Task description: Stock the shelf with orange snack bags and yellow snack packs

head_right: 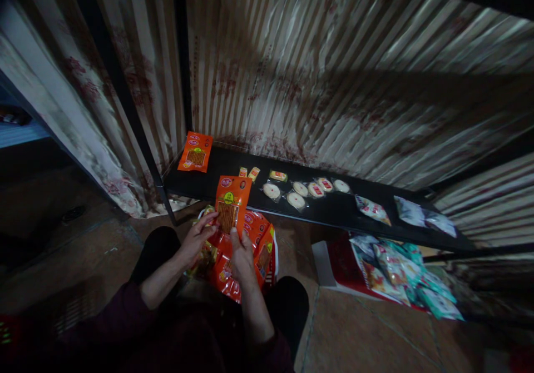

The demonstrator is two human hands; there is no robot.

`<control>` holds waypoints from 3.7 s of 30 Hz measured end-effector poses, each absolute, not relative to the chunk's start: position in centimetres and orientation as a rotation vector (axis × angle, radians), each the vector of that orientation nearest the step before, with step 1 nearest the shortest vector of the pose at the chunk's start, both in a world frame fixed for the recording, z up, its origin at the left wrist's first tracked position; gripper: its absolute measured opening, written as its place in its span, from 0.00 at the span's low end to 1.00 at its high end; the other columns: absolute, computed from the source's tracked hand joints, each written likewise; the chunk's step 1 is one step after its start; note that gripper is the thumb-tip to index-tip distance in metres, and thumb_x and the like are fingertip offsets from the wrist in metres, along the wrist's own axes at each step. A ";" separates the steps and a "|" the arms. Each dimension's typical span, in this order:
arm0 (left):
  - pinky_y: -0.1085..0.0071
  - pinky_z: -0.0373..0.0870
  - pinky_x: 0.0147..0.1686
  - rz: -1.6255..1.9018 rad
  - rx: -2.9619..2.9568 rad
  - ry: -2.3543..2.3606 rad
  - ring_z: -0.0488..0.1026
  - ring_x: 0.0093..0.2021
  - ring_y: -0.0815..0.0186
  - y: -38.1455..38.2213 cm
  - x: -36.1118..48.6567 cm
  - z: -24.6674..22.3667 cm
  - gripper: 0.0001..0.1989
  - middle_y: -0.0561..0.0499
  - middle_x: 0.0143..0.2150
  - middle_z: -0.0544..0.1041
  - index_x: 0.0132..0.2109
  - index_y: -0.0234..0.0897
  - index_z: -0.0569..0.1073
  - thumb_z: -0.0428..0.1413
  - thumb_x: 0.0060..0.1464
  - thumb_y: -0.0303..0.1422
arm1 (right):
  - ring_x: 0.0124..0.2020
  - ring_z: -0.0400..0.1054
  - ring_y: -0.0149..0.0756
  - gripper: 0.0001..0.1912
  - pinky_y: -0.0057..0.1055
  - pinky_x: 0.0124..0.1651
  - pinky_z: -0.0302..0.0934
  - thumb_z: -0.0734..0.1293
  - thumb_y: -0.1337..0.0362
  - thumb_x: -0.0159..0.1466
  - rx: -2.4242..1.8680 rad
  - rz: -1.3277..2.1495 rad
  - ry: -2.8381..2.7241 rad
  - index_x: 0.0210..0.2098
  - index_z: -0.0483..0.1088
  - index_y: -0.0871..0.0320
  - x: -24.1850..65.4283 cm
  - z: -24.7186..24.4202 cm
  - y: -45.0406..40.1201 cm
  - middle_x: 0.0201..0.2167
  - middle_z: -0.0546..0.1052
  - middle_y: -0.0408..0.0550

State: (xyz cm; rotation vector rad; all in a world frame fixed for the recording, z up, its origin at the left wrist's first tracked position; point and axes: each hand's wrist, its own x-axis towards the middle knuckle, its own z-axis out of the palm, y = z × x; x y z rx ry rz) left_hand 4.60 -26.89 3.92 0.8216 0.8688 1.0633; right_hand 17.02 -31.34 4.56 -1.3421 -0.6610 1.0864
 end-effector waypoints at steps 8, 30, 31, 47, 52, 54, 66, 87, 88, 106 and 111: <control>0.62 0.68 0.50 1.113 0.711 0.973 0.72 0.50 0.59 -25.8 4.8 3.0 0.28 0.43 0.52 0.73 0.54 0.38 0.67 0.61 0.44 0.32 | 0.30 0.75 0.37 0.16 0.31 0.33 0.67 0.74 0.54 0.49 -1.179 1.286 -0.355 0.35 0.73 0.51 16.6 5.7 -31.1 0.31 0.80 0.41; 0.68 0.71 0.37 1.198 0.662 1.047 0.75 0.35 0.65 -24.0 3.6 3.1 0.20 0.48 0.38 0.78 0.43 0.37 0.72 0.60 0.39 0.31 | 0.38 0.74 0.42 0.15 0.38 0.42 0.67 0.76 0.59 0.46 -1.115 1.334 -0.502 0.34 0.75 0.51 16.5 5.6 -28.9 0.34 0.80 0.42; 0.69 0.71 0.37 1.207 0.660 1.056 0.75 0.35 0.64 -23.8 3.6 3.1 0.20 0.48 0.38 0.78 0.43 0.38 0.72 0.60 0.39 0.31 | 0.39 0.73 0.42 0.15 0.38 0.43 0.66 0.76 0.60 0.46 -1.114 1.336 -0.516 0.34 0.75 0.51 16.4 5.5 -28.6 0.34 0.80 0.42; 0.70 0.70 0.37 1.298 0.702 1.094 0.75 0.38 0.65 -18.5 2.2 1.7 0.18 0.47 0.40 0.79 0.45 0.37 0.71 0.57 0.43 0.30 | 0.33 0.73 0.39 0.13 0.32 0.34 0.65 0.73 0.59 0.47 -1.182 1.341 -0.581 0.33 0.74 0.52 14.8 4.4 -22.5 0.32 0.80 0.41; 0.70 0.70 0.39 1.335 0.734 1.122 0.75 0.37 0.65 -16.5 1.9 2.0 0.17 0.48 0.39 0.79 0.45 0.37 0.71 0.55 0.45 0.29 | 0.32 0.73 0.39 0.14 0.32 0.34 0.65 0.74 0.61 0.45 -1.193 1.316 -0.542 0.32 0.74 0.53 14.1 4.3 -20.2 0.28 0.79 0.40; 0.70 0.70 0.40 1.347 0.739 1.138 0.75 0.37 0.66 -15.6 1.8 2.2 0.16 0.48 0.39 0.79 0.45 0.37 0.71 0.54 0.45 0.28 | 0.31 0.73 0.38 0.14 0.32 0.35 0.65 0.73 0.61 0.45 -1.195 1.300 -0.552 0.33 0.74 0.53 13.9 4.1 -19.2 0.29 0.79 0.40; 0.71 0.71 0.41 1.424 0.752 1.122 0.75 0.39 0.66 -9.2 1.7 1.9 0.18 0.50 0.39 0.79 0.46 0.36 0.72 0.55 0.45 0.25 | 0.30 0.72 0.35 0.14 0.30 0.35 0.65 0.72 0.62 0.46 -1.161 1.274 -0.648 0.34 0.73 0.54 13.7 3.4 -12.7 0.28 0.79 0.40; 0.69 0.66 0.52 1.566 0.719 1.246 0.73 0.50 0.65 -0.7 -0.6 -0.4 0.25 0.47 0.51 0.75 0.53 0.38 0.69 0.54 0.47 0.19 | 0.29 0.72 0.33 0.19 0.27 0.34 0.65 0.68 0.67 0.43 -1.215 1.151 -0.740 0.37 0.71 0.54 11.0 0.1 0.1 0.28 0.79 0.37; 0.69 0.65 0.53 1.577 0.719 1.241 0.72 0.52 0.65 -0.6 -0.7 -0.4 0.25 0.48 0.52 0.75 0.53 0.39 0.70 0.55 0.46 0.19 | 0.29 0.72 0.33 0.19 0.27 0.33 0.65 0.68 0.67 0.43 -1.224 1.141 -0.737 0.37 0.71 0.54 10.8 0.1 0.5 0.28 0.79 0.38; 0.65 0.54 0.62 1.530 0.796 1.359 0.66 0.58 0.61 0.0 -1.6 -1.8 0.14 0.46 0.54 0.73 0.38 0.37 0.77 0.57 0.42 0.19 | 0.27 0.69 0.33 0.15 0.28 0.33 0.63 0.65 0.71 0.45 -1.498 0.891 -0.872 0.33 0.74 0.53 10.4 -0.7 3.6 0.26 0.77 0.38; 0.65 0.53 0.62 1.476 0.868 1.430 0.65 0.59 0.61 -0.1 -1.7 -1.8 0.14 0.47 0.55 0.72 0.39 0.37 0.77 0.56 0.45 0.21 | 0.31 0.71 0.36 0.14 0.30 0.37 0.62 0.66 0.70 0.49 -1.725 0.756 -1.056 0.35 0.74 0.54 10.8 -1.0 3.7 0.27 0.77 0.42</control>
